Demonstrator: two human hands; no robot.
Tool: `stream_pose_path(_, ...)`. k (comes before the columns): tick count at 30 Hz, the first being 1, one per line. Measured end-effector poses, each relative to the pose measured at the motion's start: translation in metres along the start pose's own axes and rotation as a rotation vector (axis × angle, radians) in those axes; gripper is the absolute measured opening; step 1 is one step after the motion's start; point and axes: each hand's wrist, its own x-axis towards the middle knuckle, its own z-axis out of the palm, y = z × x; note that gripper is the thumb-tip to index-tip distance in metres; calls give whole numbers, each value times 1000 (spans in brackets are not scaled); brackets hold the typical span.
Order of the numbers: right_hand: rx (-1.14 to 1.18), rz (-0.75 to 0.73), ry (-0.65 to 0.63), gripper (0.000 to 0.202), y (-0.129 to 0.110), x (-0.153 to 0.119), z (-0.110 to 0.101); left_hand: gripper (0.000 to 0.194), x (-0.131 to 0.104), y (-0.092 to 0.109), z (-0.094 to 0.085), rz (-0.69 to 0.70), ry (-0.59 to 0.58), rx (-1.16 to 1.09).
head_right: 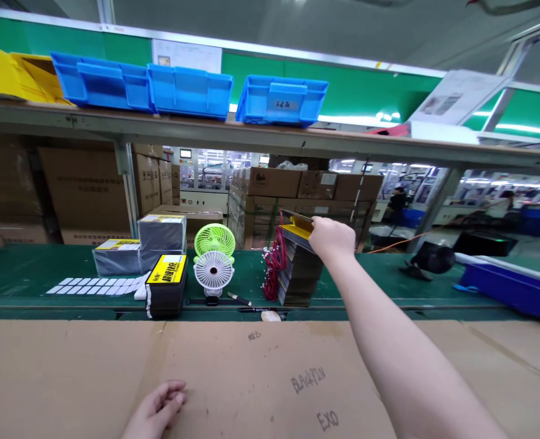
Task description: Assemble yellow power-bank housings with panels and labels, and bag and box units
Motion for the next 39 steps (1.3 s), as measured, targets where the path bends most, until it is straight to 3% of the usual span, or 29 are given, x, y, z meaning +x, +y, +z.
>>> stream_pose_path(5, -1, -199, 9, 31, -2, -17, -13, 79, 0, -2, 1, 22, -9, -16)
stream_pose_path(11, 82, -368, -38, 33, -4, -32, -7, 75, 1, -7, 1, 68, 10, -48)
stream_pose_path(15, 135, -323, -70, 33, 3, -30, 4, 68, 1, -8, 1, 82, 22, -67)
stream_pose_path(18, 143, -203, -46, 32, 3, -33, -4, 69, 1, -9, 2, 86, 25, -75)
stream_pose_path(20, 203, -107, 61, 34, -1, -40, -21, 69, 0, -7, 2, 79, 23, -61)
stream_pose_path(22, 346, -63, 248, 33, -8, -50, -48, 65, -2, -3, 2, 68, 15, -43)
stream_pose_path(25, 545, -93, 597, 29, -22, -67, -95, 59, -6, 2, 1, 63, 15, -40)
stream_pose_path(28, 668, -149, 963, 38, -33, -81, -135, 54, -8, 3, 1, 76, 38, -64)
stream_pose_path(30, 752, -224, 1065, 45, -39, -91, -151, 53, -8, 2, 0, 80, 49, -73)
stream_pose_path(32, 818, -313, 1005, 52, -46, -102, -158, 53, -8, 2, 0, 79, 46, -67)
stream_pose_path(35, 927, -495, 705, 61, -59, -129, -153, 53, -12, 7, 2, 109, 14, -51)
stream_pose_path(39, 967, -722, 360, 66, -89, -184, -129, 51, -23, 17, 7, 165, -44, -72)
